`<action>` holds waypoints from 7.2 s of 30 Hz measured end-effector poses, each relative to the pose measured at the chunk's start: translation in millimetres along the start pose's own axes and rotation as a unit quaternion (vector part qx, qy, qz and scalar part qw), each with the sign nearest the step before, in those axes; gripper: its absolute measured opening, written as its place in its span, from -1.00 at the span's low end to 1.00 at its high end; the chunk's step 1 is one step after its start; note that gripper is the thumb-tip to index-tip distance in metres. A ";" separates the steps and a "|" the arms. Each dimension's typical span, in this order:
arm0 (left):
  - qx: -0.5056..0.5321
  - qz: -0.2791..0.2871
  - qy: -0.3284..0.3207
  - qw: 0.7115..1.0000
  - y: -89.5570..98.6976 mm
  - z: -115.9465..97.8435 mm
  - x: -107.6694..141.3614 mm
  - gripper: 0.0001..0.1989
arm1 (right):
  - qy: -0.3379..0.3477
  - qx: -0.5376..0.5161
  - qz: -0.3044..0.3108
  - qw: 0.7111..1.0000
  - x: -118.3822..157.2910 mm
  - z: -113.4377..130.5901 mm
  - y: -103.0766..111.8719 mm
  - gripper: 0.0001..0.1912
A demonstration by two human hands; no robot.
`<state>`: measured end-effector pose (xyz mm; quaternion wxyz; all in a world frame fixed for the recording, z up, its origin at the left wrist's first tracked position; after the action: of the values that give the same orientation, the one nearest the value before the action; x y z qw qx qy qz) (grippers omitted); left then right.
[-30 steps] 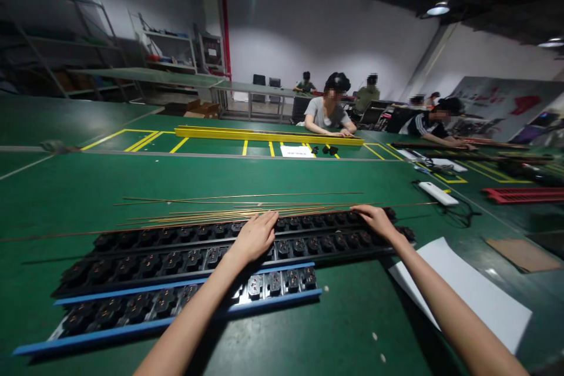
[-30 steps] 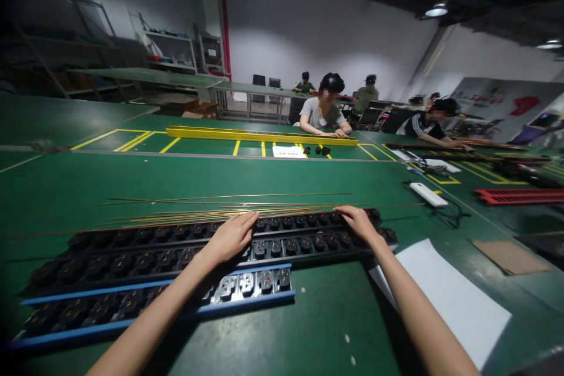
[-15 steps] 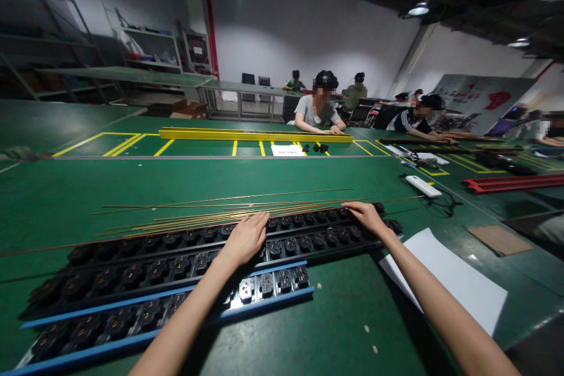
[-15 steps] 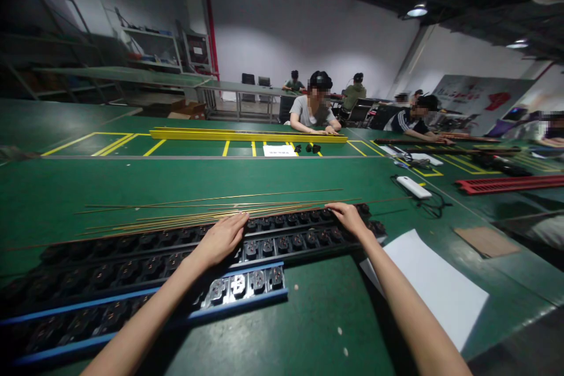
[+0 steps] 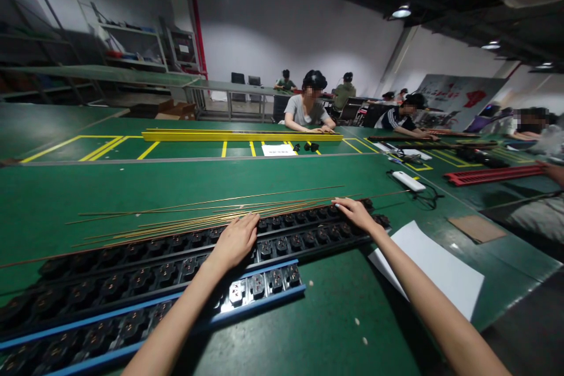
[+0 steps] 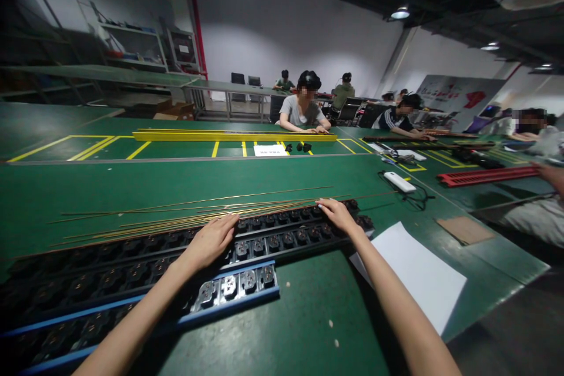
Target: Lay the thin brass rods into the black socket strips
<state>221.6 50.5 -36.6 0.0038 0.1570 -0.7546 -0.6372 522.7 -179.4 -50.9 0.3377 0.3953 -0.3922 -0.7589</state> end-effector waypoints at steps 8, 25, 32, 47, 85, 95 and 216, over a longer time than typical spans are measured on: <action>-0.004 0.020 0.006 1.000 -2.0 -0.2 0.1 -0.51 | -0.080 0.071 -0.066 0.992 21.0 -48.5 30.2 -0.51; 0.027 -0.004 0.007 1.000 -2.4 2.4 0.9 -0.53 | -0.126 0.135 -0.083 0.979 46.4 -100.5 32.8 -0.49; 0.031 0.001 0.009 0.999 -4.1 4.1 0.6 -0.54 | -0.114 0.132 -0.096 0.980 47.6 -95.1 35.0 -0.49; 0.024 0.010 0.011 1.000 -3.8 3.1 0.3 -0.53 | -0.123 0.130 -0.107 0.978 49.1 -91.3 36.9 -0.49; 0.044 -0.016 0.026 0.999 3.0 -0.8 10.5 -0.56 | 0.052 0.089 0.133 0.986 -23.4 211.0 -116.4 -0.37; 0.035 0.008 0.072 0.997 6.8 1.9 9.5 -0.49 | 0.057 0.076 0.115 0.989 -21.8 205.2 -122.4 -0.37; -0.064 -0.034 0.214 0.974 35.1 83.4 102.5 -0.36 | 0.052 0.109 0.131 0.984 -22.1 213.1 -114.3 -0.42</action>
<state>98.8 110.7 -38.4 0.1539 0.3145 -0.6880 -0.6357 325.4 -38.1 -61.1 0.4091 0.4140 -0.5025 -0.6393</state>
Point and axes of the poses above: each hand's wrist, its own x-axis away from the middle knuckle, its own y-axis out of the back of the hand, z = x × y, the point moved 7 cm from there along -x, towards the middle knuckle, and after that the axes turned 1 degree about z, right-handed, at the moved point
